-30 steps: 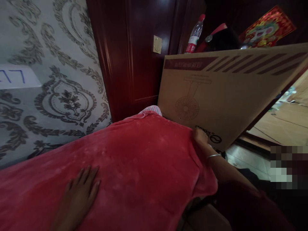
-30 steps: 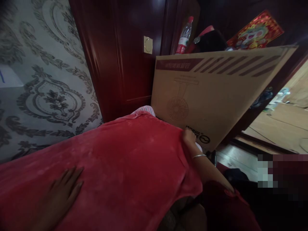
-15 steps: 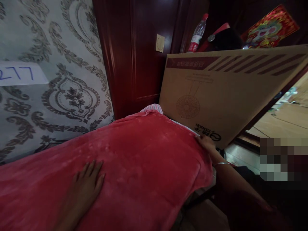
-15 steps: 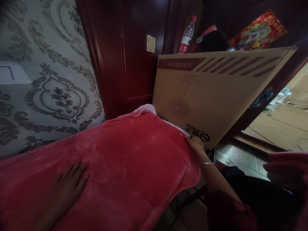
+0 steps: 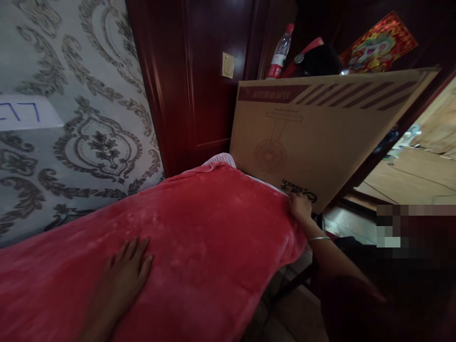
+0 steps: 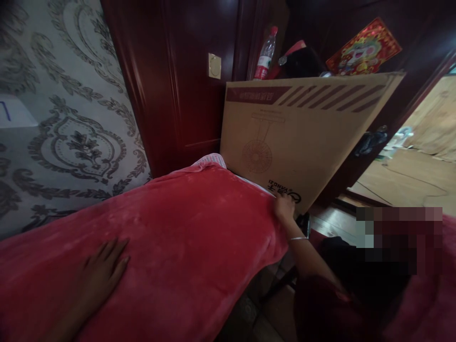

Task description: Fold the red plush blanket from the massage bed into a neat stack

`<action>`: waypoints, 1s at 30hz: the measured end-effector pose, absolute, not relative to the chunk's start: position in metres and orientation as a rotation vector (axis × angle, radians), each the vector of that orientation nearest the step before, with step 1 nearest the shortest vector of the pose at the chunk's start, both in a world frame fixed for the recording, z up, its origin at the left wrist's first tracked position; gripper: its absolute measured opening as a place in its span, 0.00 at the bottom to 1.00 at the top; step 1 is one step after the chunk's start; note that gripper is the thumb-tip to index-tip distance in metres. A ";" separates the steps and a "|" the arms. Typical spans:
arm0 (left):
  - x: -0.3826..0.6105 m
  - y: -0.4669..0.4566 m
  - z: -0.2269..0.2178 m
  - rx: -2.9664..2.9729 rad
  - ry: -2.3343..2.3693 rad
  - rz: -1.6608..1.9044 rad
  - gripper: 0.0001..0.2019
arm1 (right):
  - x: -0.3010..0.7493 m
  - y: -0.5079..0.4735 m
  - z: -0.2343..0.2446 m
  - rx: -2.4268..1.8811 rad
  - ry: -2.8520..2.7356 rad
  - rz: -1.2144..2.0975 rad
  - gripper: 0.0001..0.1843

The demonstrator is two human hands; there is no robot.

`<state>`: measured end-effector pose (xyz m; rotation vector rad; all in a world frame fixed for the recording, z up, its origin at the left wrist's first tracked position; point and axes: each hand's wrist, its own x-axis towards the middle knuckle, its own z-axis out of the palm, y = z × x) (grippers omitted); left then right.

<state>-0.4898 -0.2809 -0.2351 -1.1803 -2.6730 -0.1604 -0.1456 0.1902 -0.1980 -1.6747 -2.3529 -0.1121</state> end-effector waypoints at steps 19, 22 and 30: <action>-0.487 -0.277 -0.224 -1.212 -2.675 -0.194 0.33 | -0.101 0.177 -0.243 -1.657 -2.042 0.218 0.28; -0.490 -0.277 -0.225 -1.221 -2.661 -0.212 0.32 | -0.087 0.183 -0.245 -1.777 -1.935 0.310 0.24; -0.486 -0.277 -0.216 -1.218 -2.680 -0.188 0.32 | -0.087 0.186 -0.244 -1.892 -1.700 0.319 0.22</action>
